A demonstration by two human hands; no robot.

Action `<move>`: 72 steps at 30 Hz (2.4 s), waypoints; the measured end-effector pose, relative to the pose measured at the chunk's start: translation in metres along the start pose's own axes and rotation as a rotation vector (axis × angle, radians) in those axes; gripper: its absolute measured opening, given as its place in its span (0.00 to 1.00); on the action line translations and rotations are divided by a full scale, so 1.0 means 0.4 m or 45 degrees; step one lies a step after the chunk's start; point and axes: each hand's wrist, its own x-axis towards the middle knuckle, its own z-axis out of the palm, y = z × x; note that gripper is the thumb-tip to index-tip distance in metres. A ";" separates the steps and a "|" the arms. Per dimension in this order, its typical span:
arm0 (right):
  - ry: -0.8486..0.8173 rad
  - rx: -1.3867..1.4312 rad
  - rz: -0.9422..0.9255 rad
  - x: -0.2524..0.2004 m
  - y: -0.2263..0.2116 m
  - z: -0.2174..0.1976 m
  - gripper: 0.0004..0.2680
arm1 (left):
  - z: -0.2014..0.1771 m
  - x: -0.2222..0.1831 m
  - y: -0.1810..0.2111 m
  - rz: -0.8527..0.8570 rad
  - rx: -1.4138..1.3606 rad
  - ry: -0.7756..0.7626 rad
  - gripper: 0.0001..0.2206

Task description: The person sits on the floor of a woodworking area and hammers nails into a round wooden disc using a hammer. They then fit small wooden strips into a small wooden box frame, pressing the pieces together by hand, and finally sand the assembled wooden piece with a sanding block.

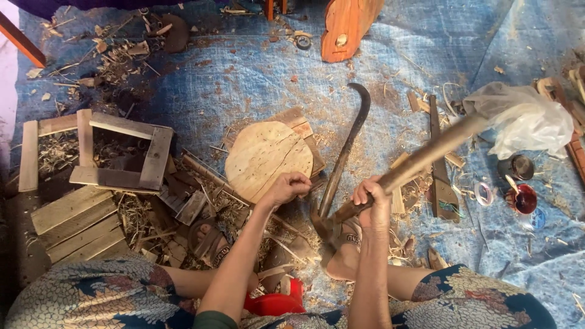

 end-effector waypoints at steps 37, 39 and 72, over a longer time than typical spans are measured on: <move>0.202 -0.430 0.292 0.017 0.214 0.044 0.09 | 0.091 -0.014 0.022 -0.038 -0.049 0.219 0.16; 0.313 -0.468 0.335 0.022 0.223 0.036 0.09 | 0.094 -0.024 0.026 -0.065 0.105 0.366 0.15; 0.812 -0.211 0.708 0.453 0.283 -0.493 0.04 | -0.254 -0.159 -0.108 -0.025 -0.299 1.676 0.09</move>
